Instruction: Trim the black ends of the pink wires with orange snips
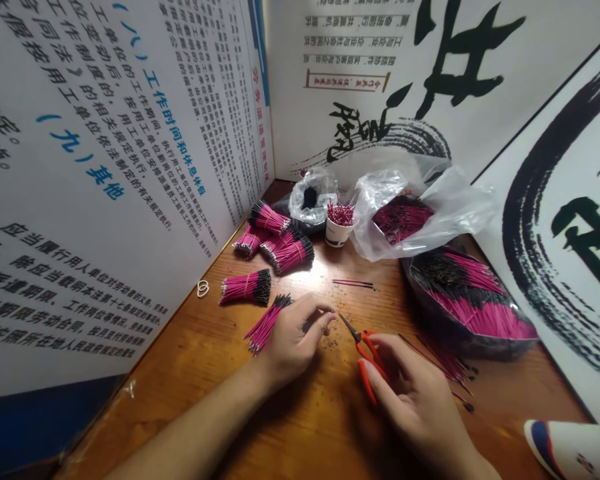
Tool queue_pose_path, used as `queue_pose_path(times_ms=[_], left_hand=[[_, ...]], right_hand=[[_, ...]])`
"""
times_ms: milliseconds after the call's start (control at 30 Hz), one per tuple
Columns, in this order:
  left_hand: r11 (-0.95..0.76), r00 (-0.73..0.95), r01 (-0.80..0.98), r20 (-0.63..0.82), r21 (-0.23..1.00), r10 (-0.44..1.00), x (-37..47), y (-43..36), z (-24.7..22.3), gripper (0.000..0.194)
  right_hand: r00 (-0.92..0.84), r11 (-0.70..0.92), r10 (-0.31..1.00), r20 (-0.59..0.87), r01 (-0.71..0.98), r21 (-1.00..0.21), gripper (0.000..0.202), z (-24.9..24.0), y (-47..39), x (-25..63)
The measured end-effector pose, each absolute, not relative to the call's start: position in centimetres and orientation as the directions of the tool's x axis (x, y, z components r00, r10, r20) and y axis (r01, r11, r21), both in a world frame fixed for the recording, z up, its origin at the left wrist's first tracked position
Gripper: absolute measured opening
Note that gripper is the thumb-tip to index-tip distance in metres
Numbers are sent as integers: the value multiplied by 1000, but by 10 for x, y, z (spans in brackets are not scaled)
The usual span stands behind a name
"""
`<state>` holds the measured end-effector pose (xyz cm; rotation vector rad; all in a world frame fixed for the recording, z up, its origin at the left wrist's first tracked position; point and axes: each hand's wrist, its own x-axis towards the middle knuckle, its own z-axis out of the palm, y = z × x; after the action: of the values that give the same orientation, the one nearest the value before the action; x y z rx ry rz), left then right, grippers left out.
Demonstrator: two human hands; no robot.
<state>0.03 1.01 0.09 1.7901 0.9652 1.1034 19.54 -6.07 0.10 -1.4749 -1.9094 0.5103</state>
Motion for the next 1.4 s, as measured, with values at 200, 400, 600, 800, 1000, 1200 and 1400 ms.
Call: queue_pose_path(times_ms=[200,400,600,800,1000,1200,1400], left_hand=[[-433,329,189,358,881,874,0,10,3,12],[-477,339,202,396,855,854,0,12,3,10],[-487,334,177,414,855,847,-1,12,3,12],[-457,317,157,394,875,863,-1,12,3,12],[-443,309,173,379,880,872,-1,12,3,12],[-459,311,166,396,872,864,-1,12,2,11],[-453,302,152,395,878,868,-1,12,4,12]], right_hand=[[-149,306,946,289,705,-640,15,3,-61,194],[-158,328,936,313,711,-622,15,4,-60,194],[-148,334,930,336,720,-608,17,2,-60,195],[-173,381,902,397,751,-540,16,3,-59,197],[-160,352,919,360,740,-572,14,2,-59,195],[-138,312,938,317,732,-606,17,1,-58,195],[-172,365,910,378,765,-530,19,1,-58,199]])
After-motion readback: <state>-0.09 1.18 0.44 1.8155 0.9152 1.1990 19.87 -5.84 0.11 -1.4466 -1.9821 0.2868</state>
